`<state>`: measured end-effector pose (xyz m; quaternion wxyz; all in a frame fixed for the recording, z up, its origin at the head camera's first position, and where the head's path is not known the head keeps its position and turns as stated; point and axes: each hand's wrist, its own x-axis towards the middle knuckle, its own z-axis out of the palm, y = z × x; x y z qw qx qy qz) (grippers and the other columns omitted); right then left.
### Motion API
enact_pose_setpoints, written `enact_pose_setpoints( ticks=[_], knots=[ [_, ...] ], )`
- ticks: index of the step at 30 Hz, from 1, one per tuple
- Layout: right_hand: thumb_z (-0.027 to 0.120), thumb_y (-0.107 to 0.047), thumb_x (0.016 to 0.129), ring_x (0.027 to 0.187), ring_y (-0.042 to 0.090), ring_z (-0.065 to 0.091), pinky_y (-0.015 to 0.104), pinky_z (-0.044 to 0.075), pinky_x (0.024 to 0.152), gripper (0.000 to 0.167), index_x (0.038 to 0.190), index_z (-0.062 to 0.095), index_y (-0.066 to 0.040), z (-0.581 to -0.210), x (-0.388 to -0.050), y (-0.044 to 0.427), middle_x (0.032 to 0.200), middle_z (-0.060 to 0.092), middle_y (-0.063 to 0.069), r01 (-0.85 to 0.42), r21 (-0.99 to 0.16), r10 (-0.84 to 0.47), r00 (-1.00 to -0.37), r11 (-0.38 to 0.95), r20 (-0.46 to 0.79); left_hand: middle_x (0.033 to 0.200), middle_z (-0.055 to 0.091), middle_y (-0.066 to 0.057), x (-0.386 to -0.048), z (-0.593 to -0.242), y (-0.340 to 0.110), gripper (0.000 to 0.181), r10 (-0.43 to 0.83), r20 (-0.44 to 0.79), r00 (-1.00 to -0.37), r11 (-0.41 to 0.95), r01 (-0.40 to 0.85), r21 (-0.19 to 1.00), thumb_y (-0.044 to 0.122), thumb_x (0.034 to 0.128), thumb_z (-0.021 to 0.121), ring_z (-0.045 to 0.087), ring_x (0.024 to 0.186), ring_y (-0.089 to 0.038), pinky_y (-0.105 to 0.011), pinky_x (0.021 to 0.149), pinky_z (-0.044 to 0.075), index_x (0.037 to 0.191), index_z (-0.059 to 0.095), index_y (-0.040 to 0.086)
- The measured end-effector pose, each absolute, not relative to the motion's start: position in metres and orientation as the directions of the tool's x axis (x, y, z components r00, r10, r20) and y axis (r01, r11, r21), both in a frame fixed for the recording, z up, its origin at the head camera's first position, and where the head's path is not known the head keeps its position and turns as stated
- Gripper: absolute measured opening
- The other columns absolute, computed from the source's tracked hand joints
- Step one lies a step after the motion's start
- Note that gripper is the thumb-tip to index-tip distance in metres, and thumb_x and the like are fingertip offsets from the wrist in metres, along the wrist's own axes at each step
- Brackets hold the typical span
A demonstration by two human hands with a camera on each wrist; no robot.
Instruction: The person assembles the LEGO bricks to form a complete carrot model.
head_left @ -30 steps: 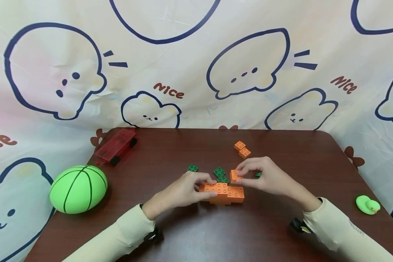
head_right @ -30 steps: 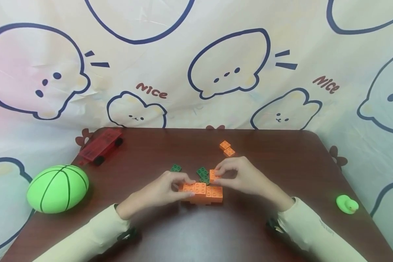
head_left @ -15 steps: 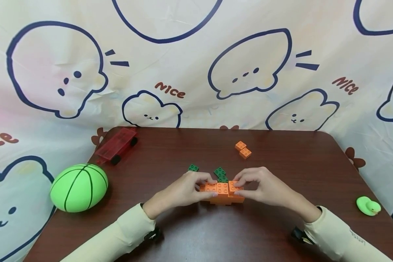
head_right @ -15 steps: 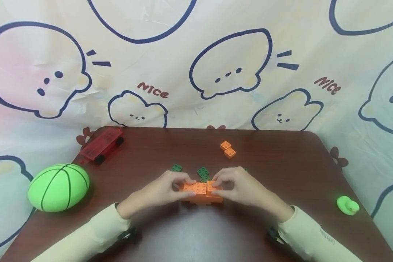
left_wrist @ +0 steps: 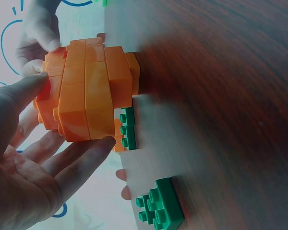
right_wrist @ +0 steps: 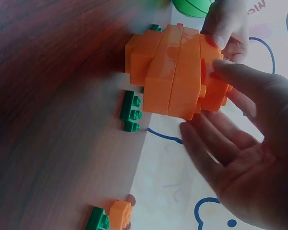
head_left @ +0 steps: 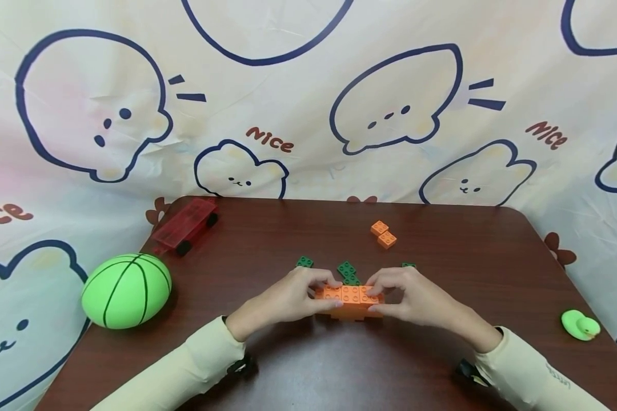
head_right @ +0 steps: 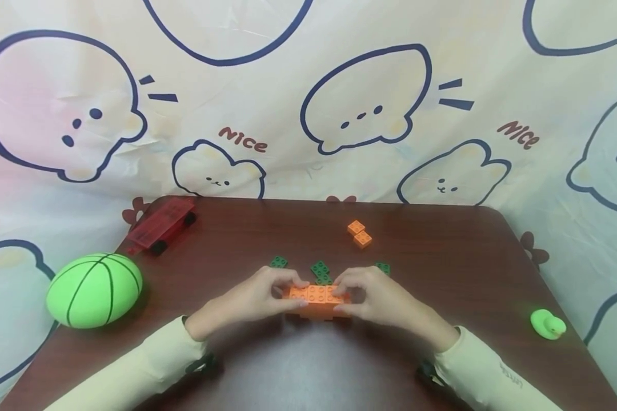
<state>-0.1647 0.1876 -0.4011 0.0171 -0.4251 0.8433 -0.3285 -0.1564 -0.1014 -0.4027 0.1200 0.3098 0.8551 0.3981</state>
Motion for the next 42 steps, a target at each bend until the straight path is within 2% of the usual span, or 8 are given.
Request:
enact_pose_setpoints(
  ticks=[3, 9, 20, 32, 42],
  knots=[
    [0.087, -0.017, 0.084, 0.095, 0.004, 0.069, 0.029, 0.062, 0.081, 0.026, 0.102, 0.069, -0.024, -0.404, -0.1653, 0.1886, 0.111, 0.075, -0.005, -0.673, -0.602, -0.742, -0.643, 0.429, 0.19, 0.113, 0.076, 0.002, -0.157, -0.4036, -0.101, 0.021, 0.626, 0.036, -0.779, 0.487, 0.426, 0.762, 0.032, 0.0948, 0.076, 0.067, 0.089, -0.009, -0.021, 0.078, 0.057, 0.111, 0.072, 0.02],
    [0.085, -0.006, 0.083, 0.108, 0.014, 0.073, 0.035, 0.062, 0.087, 0.035, 0.103, 0.061, -0.021, -0.406, -0.1633, 0.1912, 0.117, 0.076, 0.001, -0.596, -0.667, -0.746, -0.66, 0.448, 0.089, 0.113, 0.076, 0.003, -0.1573, -0.404, -0.1009, 0.021, 0.623, 0.031, -0.781, 0.487, 0.419, 0.766, 0.033, 0.095, 0.076, 0.068, 0.089, -0.01, -0.022, 0.078, 0.057, 0.111, 0.072, 0.02],
    [0.084, -0.005, 0.084, 0.103, 0.01, 0.073, 0.035, 0.062, 0.085, 0.031, 0.101, 0.062, -0.02, -0.408, -0.1608, 0.1895, 0.112, 0.077, 0.0, -0.627, -0.639, -0.743, -0.658, 0.446, 0.127, 0.113, 0.076, 0.003, -0.1581, -0.4055, -0.1019, 0.021, 0.627, 0.048, -0.777, 0.478, 0.433, 0.765, 0.033, 0.0947, 0.076, 0.066, 0.087, -0.003, -0.021, 0.078, 0.057, 0.111, 0.072, 0.02],
    [0.083, -0.002, 0.084, 0.101, 0.009, 0.073, 0.027, 0.061, 0.082, 0.03, 0.099, 0.065, -0.022, -0.4091, -0.1619, 0.1904, 0.11, 0.077, 0.0, -0.588, -0.698, -0.736, -0.664, 0.408, 0.128, 0.115, 0.075, 0.002, -0.1582, -0.4045, -0.102, 0.024, 0.624, 0.039, -0.78, 0.482, 0.424, 0.767, 0.033, 0.0944, 0.076, 0.066, 0.088, -0.007, -0.02, 0.078, 0.057, 0.114, 0.072, 0.019],
    [0.083, -0.003, 0.084, 0.095, 0.005, 0.072, 0.026, 0.062, 0.077, 0.028, 0.097, 0.068, -0.02, -0.4086, -0.1652, 0.1909, 0.107, 0.078, -0.002, -0.61, -0.701, -0.752, -0.639, 0.369, 0.16, 0.114, 0.075, 0.002, -0.1584, -0.4066, -0.1024, 0.024, 0.619, 0.047, -0.784, 0.485, 0.429, 0.762, 0.035, 0.0941, 0.076, 0.065, 0.09, -0.008, -0.023, 0.081, 0.058, 0.112, 0.072, 0.02]
  ],
)
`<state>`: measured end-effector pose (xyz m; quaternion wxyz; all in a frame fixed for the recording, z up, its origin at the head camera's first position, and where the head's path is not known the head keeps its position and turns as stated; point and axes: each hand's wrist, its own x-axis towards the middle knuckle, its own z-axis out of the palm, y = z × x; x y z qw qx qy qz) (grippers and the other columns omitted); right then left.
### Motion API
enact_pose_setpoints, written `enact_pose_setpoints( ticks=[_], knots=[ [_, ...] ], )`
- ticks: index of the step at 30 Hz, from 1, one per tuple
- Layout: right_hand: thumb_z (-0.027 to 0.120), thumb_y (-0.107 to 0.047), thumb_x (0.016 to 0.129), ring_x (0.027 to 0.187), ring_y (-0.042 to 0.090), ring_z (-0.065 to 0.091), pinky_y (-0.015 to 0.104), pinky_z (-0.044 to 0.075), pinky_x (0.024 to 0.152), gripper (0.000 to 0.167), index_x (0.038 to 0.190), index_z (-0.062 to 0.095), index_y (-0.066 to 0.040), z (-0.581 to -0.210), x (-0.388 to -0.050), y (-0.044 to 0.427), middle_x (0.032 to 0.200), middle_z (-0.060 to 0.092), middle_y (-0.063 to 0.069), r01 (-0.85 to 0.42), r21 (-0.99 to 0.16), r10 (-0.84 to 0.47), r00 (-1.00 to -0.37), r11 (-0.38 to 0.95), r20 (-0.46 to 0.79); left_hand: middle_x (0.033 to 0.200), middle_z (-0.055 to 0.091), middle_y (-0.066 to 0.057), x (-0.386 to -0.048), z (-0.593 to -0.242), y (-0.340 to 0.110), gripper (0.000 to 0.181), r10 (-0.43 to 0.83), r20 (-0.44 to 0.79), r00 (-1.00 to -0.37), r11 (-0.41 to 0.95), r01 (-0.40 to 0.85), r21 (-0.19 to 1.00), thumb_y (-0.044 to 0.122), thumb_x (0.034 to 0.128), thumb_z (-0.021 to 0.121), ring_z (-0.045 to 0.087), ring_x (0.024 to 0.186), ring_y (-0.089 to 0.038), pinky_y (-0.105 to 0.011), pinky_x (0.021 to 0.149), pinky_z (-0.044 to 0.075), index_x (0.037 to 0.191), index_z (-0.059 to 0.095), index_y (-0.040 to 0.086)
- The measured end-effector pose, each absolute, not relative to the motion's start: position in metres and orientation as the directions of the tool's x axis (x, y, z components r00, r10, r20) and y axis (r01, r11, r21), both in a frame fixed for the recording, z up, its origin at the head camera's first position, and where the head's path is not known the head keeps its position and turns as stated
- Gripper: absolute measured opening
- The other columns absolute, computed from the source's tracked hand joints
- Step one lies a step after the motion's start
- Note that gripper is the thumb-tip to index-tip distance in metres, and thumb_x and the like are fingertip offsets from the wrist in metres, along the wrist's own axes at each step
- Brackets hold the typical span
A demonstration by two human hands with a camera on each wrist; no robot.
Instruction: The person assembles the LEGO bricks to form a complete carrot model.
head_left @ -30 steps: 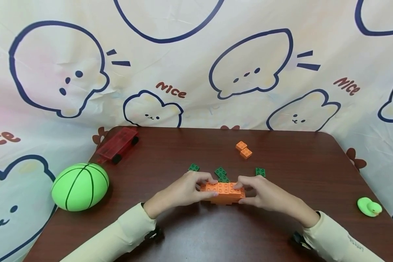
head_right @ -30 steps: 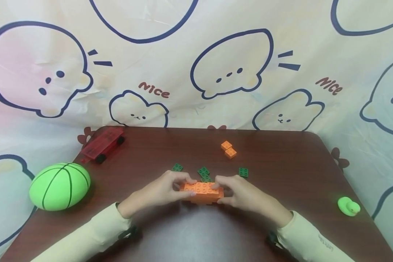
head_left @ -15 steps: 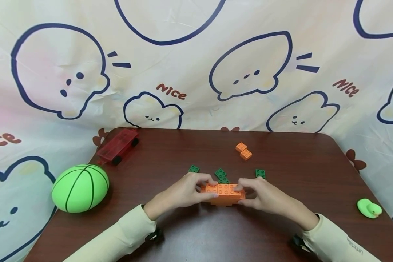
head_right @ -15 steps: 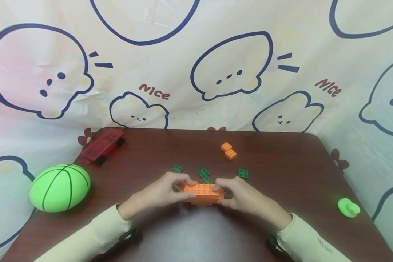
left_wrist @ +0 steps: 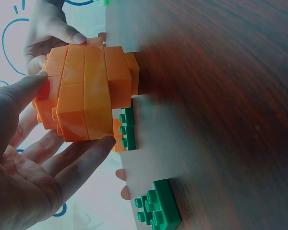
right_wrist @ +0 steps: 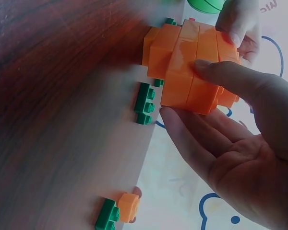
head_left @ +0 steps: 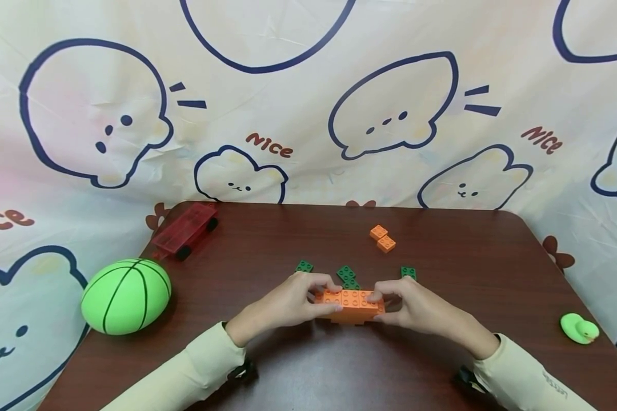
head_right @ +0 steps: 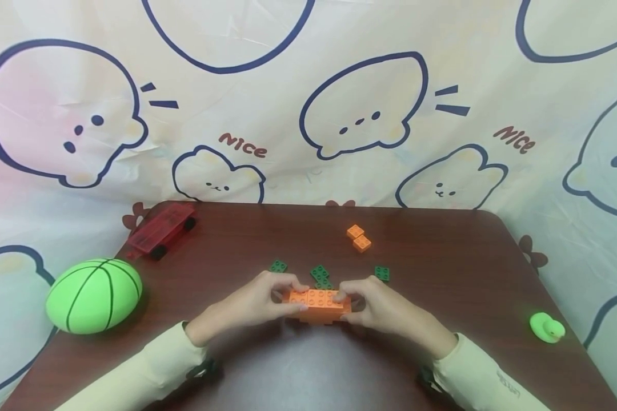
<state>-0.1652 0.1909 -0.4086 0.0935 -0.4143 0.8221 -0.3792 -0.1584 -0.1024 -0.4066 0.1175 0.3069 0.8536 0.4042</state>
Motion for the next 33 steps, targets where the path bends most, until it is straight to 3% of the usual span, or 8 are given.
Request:
enact_pose_setpoints(
  ticks=[8, 17, 28, 33],
  knots=[
    [0.084, -0.003, 0.083, 0.092, 0.004, 0.071, 0.026, 0.062, 0.077, 0.027, 0.097, 0.069, -0.02, -0.408, -0.165, 0.191, 0.102, 0.077, -0.004, -0.594, -0.714, -0.755, -0.64, 0.371, 0.14, 0.113, 0.075, 0.003, -0.157, -0.407, -0.102, 0.023, 0.619, 0.046, -0.784, 0.478, 0.422, 0.771, 0.035, 0.0944, 0.076, 0.067, 0.09, -0.006, -0.026, 0.081, 0.059, 0.111, 0.072, 0.02],
    [0.084, -0.003, 0.083, 0.087, 0.002, 0.069, 0.037, 0.064, 0.074, 0.025, 0.093, 0.068, -0.02, -0.407, -0.165, 0.191, 0.095, 0.075, -0.006, -0.597, -0.708, -0.757, -0.639, 0.377, 0.135, 0.114, 0.075, 0.004, -0.157, -0.406, -0.101, 0.023, 0.617, 0.048, -0.785, 0.479, 0.423, 0.769, 0.035, 0.0943, 0.076, 0.066, 0.09, -0.006, -0.026, 0.081, 0.059, 0.111, 0.072, 0.02],
    [0.084, -0.003, 0.084, 0.089, 0.003, 0.071, 0.033, 0.063, 0.073, 0.026, 0.095, 0.068, -0.02, -0.408, -0.164, 0.191, 0.101, 0.077, -0.004, -0.603, -0.705, -0.753, -0.641, 0.372, 0.151, 0.119, 0.075, 0.002, -0.159, -0.406, -0.102, 0.024, 0.626, 0.049, -0.778, 0.472, 0.429, 0.77, 0.035, 0.0944, 0.076, 0.067, 0.093, -0.006, -0.024, 0.081, 0.059, 0.113, 0.072, 0.021],
    [0.083, -0.003, 0.084, 0.091, 0.004, 0.072, 0.033, 0.063, 0.074, 0.026, 0.096, 0.068, -0.02, -0.409, -0.164, 0.191, 0.101, 0.077, -0.004, -0.604, -0.707, -0.754, -0.639, 0.368, 0.153, 0.113, 0.075, 0.007, -0.169, -0.405, -0.104, 0.027, 0.648, 0.079, -0.758, 0.461, 0.473, 0.751, 0.037, 0.0974, 0.072, 0.067, 0.094, -0.002, -0.025, 0.085, 0.058, 0.118, 0.073, 0.02]
  ],
)
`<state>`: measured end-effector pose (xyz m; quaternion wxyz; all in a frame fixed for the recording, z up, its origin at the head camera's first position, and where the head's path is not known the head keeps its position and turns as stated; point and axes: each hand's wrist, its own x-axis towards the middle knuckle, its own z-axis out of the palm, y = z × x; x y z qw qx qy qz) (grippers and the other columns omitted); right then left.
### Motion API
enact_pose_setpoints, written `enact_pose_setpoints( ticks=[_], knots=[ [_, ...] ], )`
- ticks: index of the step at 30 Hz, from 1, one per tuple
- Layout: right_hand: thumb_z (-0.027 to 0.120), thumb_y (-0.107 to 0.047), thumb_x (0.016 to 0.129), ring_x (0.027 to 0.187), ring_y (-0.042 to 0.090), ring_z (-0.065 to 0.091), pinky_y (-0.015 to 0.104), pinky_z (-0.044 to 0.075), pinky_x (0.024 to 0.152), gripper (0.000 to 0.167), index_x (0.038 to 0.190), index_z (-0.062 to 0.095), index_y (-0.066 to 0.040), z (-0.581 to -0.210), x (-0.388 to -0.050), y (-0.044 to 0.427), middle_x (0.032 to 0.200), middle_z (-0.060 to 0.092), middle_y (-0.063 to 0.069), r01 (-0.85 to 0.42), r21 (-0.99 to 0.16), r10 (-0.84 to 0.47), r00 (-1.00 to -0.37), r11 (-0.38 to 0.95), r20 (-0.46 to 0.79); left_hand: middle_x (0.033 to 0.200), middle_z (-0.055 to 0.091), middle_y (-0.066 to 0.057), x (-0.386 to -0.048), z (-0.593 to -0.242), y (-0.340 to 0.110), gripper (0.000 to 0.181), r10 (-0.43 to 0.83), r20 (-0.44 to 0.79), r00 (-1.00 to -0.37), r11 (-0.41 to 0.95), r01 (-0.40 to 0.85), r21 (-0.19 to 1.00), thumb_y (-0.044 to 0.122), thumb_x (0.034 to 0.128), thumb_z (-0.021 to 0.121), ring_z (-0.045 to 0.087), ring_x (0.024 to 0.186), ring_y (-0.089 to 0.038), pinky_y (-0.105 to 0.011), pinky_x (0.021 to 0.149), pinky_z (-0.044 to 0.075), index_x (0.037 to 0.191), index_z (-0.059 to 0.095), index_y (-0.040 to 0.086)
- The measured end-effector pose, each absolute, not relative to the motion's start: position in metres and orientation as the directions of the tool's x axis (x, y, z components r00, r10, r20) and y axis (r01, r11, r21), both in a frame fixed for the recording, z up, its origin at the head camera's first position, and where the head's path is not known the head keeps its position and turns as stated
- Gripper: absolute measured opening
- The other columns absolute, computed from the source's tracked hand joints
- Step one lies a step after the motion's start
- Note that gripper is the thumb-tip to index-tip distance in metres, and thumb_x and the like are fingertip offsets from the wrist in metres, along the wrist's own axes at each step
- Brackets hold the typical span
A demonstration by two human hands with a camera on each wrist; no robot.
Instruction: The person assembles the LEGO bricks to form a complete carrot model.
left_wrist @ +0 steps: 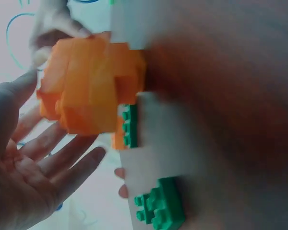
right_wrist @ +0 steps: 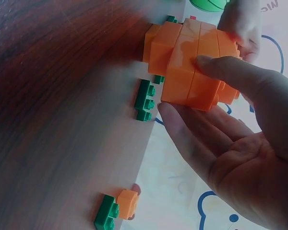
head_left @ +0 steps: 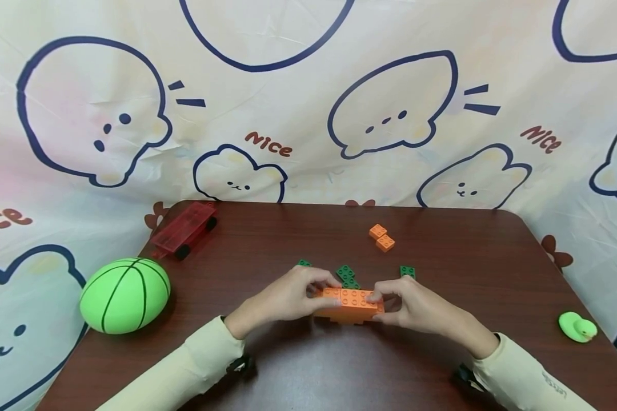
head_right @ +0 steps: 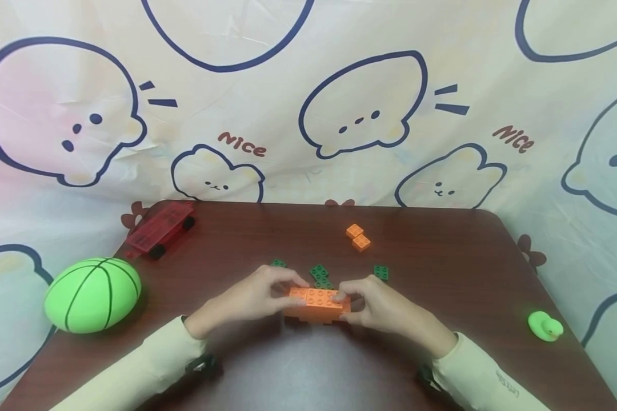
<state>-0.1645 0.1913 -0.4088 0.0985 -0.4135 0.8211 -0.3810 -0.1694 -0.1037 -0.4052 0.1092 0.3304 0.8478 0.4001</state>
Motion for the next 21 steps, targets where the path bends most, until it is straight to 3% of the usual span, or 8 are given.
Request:
enact_pose_setpoints(
  ticks=[6, 10, 15, 21],
  knots=[
    [0.083, -0.003, 0.084, 0.096, 0.006, 0.073, 0.029, 0.063, 0.074, 0.026, 0.097, 0.068, -0.02, -0.409, -0.166, 0.189, 0.103, 0.077, -0.002, -0.606, -0.705, -0.759, -0.634, 0.369, 0.148, 0.118, 0.074, 0.001, -0.203, -0.402, -0.108, 0.028, 0.595, 0.151, -0.789, 0.485, 0.503, 0.716, 0.028, 0.1058, 0.06, 0.067, 0.104, -0.01, -0.04, 0.097, 0.057, 0.129, 0.068, 0.016],
    [0.082, -0.004, 0.085, 0.096, 0.009, 0.074, 0.027, 0.062, 0.073, 0.024, 0.097, 0.068, -0.02, -0.41, -0.166, 0.187, 0.102, 0.077, -0.002, -0.609, -0.703, -0.762, -0.63, 0.368, 0.147, 0.131, 0.068, -0.008, -0.233, -0.402, -0.102, 0.033, 0.587, 0.096, -0.804, 0.587, 0.504, 0.633, 0.023, 0.1067, 0.057, 0.065, 0.118, -0.021, -0.046, 0.105, 0.052, 0.138, 0.062, 0.012],
    [0.082, -0.005, 0.086, 0.098, 0.014, 0.076, 0.03, 0.063, 0.072, 0.021, 0.095, 0.068, -0.019, -0.411, -0.165, 0.189, 0.097, 0.077, -0.003, -0.618, -0.702, -0.767, -0.621, 0.353, 0.161, 0.148, 0.057, -0.013, -0.273, -0.403, -0.077, 0.043, 0.635, -0.024, -0.772, 0.637, 0.507, 0.581, 0.018, 0.1081, 0.053, 0.055, 0.137, -0.028, -0.047, 0.114, 0.046, 0.151, 0.05, 0.012],
    [0.082, -0.005, 0.086, 0.091, 0.012, 0.076, 0.025, 0.062, 0.071, 0.022, 0.094, 0.067, -0.018, -0.411, -0.166, 0.191, 0.094, 0.075, -0.003, -0.631, -0.702, -0.77, -0.61, 0.33, 0.186, 0.158, 0.048, -0.011, -0.31, -0.399, -0.038, 0.051, 0.693, -0.077, -0.717, 0.66, 0.587, 0.468, 0.01, 0.1071, 0.049, 0.045, 0.147, -0.026, -0.042, 0.12, 0.039, 0.157, 0.043, 0.016]
  ],
)
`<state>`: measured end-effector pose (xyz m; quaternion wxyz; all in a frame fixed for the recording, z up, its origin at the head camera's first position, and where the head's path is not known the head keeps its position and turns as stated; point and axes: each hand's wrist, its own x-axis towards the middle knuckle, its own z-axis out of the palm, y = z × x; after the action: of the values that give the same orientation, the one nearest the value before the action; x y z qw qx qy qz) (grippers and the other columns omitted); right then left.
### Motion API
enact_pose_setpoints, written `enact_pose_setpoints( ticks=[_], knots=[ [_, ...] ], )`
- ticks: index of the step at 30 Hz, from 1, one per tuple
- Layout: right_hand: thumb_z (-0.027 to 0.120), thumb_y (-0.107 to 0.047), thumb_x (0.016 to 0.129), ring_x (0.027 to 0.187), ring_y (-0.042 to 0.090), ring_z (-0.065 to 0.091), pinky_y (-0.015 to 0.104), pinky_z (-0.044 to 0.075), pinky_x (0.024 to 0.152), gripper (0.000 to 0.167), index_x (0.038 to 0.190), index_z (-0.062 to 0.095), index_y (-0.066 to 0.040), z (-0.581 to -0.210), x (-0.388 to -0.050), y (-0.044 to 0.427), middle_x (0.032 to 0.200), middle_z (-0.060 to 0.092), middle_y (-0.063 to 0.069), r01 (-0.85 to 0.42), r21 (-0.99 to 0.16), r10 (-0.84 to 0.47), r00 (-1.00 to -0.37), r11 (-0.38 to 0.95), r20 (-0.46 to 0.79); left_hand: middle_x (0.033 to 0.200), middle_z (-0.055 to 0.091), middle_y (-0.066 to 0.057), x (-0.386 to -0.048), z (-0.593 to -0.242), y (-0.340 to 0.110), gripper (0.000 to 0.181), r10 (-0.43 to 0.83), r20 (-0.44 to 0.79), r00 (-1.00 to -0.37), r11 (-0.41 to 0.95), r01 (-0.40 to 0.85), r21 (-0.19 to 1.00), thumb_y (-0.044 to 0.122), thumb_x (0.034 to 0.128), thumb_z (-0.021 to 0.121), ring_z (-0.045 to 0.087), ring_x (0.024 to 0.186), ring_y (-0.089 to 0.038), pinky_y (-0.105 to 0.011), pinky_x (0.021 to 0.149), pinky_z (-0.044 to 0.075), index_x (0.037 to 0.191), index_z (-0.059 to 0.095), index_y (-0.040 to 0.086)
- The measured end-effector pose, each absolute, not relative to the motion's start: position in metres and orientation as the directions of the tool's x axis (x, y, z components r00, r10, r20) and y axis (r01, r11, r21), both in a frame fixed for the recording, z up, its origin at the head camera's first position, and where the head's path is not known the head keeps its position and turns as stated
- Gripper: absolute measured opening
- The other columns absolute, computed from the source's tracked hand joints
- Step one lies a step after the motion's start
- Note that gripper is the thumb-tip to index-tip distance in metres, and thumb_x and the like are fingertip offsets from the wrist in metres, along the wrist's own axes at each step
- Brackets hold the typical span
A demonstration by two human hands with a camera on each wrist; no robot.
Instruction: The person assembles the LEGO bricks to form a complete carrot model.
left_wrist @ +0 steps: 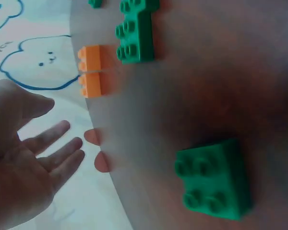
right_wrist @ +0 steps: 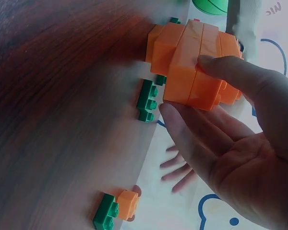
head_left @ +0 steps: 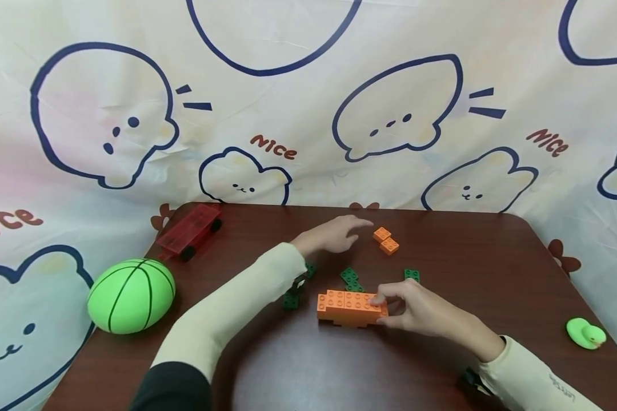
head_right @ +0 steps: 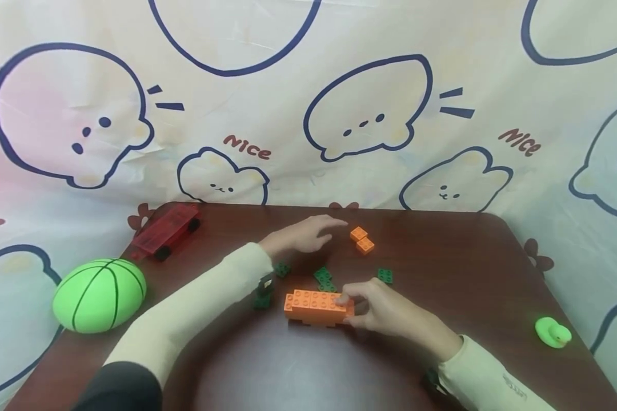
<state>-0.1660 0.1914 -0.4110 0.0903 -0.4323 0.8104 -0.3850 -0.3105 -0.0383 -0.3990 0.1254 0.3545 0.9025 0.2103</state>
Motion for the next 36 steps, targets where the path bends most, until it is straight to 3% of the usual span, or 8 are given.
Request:
enact_pose_setpoints(
  ticks=[4, 11, 16, 21, 23, 26, 29, 36],
  knots=[
    [0.083, -0.005, 0.086, 0.09, 0.009, 0.075, 0.024, 0.062, 0.07, 0.023, 0.094, 0.067, -0.019, -0.411, -0.167, 0.192, 0.095, 0.076, -0.003, -0.625, -0.705, -0.77, -0.613, 0.335, 0.177, 0.162, 0.042, -0.008, -0.324, -0.401, -0.019, 0.054, 0.693, -0.111, -0.713, 0.699, 0.626, 0.346, 0.01, 0.1066, 0.049, 0.041, 0.15, -0.026, -0.042, 0.121, 0.039, 0.159, 0.04, 0.021],
    [0.081, -0.002, 0.086, 0.1, 0.01, 0.075, 0.027, 0.063, 0.073, 0.024, 0.094, 0.067, -0.02, -0.412, -0.166, 0.193, 0.103, 0.078, -0.001, -0.589, -0.724, -0.768, -0.627, 0.358, 0.13, 0.17, 0.028, -0.004, -0.328, -0.41, 0.003, 0.059, 0.631, -0.31, -0.712, 0.775, 0.6, 0.201, 0.013, 0.1082, 0.043, 0.026, 0.158, -0.029, -0.047, 0.124, 0.033, 0.16, 0.033, 0.04],
    [0.082, -0.002, 0.085, 0.099, 0.007, 0.074, 0.031, 0.063, 0.074, 0.026, 0.096, 0.067, -0.02, -0.411, -0.166, 0.193, 0.103, 0.077, -0.001, -0.59, -0.723, -0.769, -0.626, 0.359, 0.129, 0.166, 0.039, 0.0, -0.326, -0.409, 0.0, 0.048, 0.653, -0.281, -0.703, 0.753, 0.64, 0.15, 0.017, 0.1065, 0.054, 0.036, 0.154, -0.024, -0.041, 0.122, 0.037, 0.153, 0.049, 0.029],
    [0.082, -0.001, 0.084, 0.093, 0.004, 0.073, 0.03, 0.063, 0.073, 0.027, 0.095, 0.066, -0.019, -0.409, -0.167, 0.193, 0.097, 0.075, -0.003, -0.594, -0.72, -0.769, -0.625, 0.359, 0.133, 0.132, 0.068, 0.0, -0.324, -0.409, -0.013, 0.024, 0.689, -0.19, -0.7, 0.725, 0.673, 0.15, 0.017, 0.0976, 0.072, 0.063, 0.116, -0.017, -0.033, 0.099, 0.053, 0.121, 0.068, 0.018],
    [0.082, -0.001, 0.084, 0.096, 0.005, 0.073, 0.028, 0.063, 0.073, 0.026, 0.095, 0.067, -0.019, -0.408, -0.167, 0.193, 0.1, 0.076, -0.002, -0.594, -0.716, -0.767, -0.628, 0.366, 0.128, 0.114, 0.07, 0.001, -0.323, -0.412, -0.02, 0.016, 0.701, -0.165, -0.693, 0.713, 0.684, 0.155, 0.02, 0.0956, 0.075, 0.062, 0.099, -0.015, -0.031, 0.087, 0.053, 0.111, 0.069, 0.017],
    [0.082, -0.001, 0.084, 0.098, 0.008, 0.073, 0.025, 0.062, 0.074, 0.027, 0.095, 0.067, -0.02, -0.408, -0.167, 0.194, 0.104, 0.078, 0.0, -0.59, -0.713, -0.764, -0.635, 0.378, 0.12, 0.099, 0.07, 0.002, -0.322, -0.416, -0.03, 0.01, 0.716, -0.133, -0.685, 0.698, 0.696, 0.168, 0.026, 0.0962, 0.075, 0.058, 0.086, -0.014, -0.027, 0.077, 0.049, 0.098, 0.07, 0.017],
    [0.082, -0.001, 0.084, 0.098, 0.008, 0.073, 0.024, 0.062, 0.074, 0.027, 0.096, 0.067, -0.02, -0.409, -0.167, 0.194, 0.105, 0.078, 0.0, -0.59, -0.713, -0.765, -0.633, 0.377, 0.119, 0.091, 0.069, 0.004, -0.318, -0.417, -0.041, 0.014, 0.713, -0.12, -0.691, 0.699, 0.685, 0.205, 0.031, 0.0968, 0.074, 0.057, 0.08, -0.013, -0.024, 0.071, 0.048, 0.093, 0.07, 0.019],
    [0.082, -0.002, 0.084, 0.094, 0.006, 0.073, 0.022, 0.061, 0.073, 0.027, 0.095, 0.066, -0.021, -0.409, -0.167, 0.194, 0.105, 0.078, 0.0, -0.582, -0.716, -0.762, -0.639, 0.385, 0.11, 0.096, 0.069, 0.003, -0.305, -0.419, -0.062, 0.01, 0.689, -0.115, -0.715, 0.705, 0.626, 0.334, 0.025, 0.0953, 0.076, 0.059, 0.082, -0.013, -0.025, 0.074, 0.052, 0.097, 0.068, 0.019]
  ],
)
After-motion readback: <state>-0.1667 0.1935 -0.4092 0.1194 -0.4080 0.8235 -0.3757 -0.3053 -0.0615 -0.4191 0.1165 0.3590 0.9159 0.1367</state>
